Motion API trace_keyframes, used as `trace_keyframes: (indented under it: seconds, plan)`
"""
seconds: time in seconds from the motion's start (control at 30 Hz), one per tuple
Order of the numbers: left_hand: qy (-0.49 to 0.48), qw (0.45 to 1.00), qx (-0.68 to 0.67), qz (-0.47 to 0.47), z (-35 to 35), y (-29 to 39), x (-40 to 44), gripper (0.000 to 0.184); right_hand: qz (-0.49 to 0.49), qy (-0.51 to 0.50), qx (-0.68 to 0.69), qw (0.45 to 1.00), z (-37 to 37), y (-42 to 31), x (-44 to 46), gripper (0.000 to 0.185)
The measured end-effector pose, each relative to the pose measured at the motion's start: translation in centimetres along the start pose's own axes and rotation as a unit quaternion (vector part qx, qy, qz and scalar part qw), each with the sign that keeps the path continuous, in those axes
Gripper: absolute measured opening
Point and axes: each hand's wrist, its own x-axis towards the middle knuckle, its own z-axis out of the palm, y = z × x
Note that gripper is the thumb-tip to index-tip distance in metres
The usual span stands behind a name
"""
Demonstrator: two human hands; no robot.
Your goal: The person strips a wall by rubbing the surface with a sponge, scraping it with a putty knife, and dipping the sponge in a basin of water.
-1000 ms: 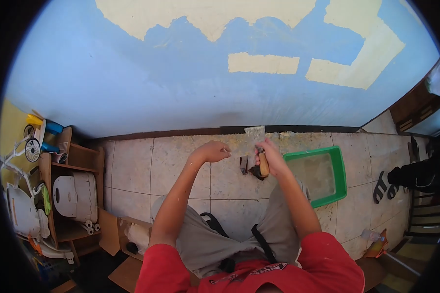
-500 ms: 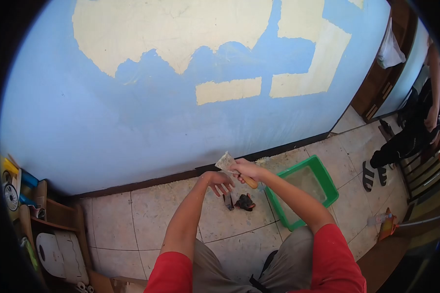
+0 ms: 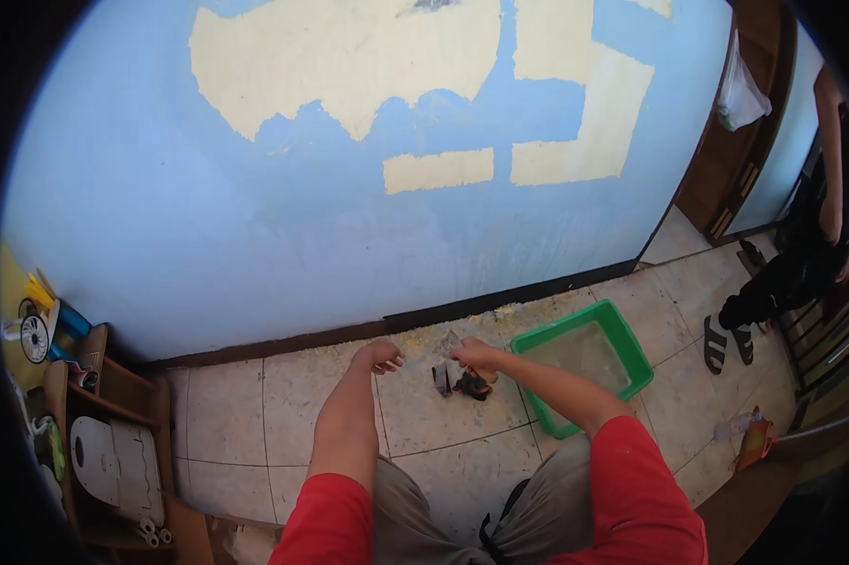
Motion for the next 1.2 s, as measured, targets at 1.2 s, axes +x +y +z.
trace_keyframes:
  seconds: [1.2]
  plan:
    - [0.181,0.923,0.077,0.33,0.3,1.1,2.6,0.029,-0.002,0.075,-0.308,0.948,-4.8,0.8,3.7,0.059]
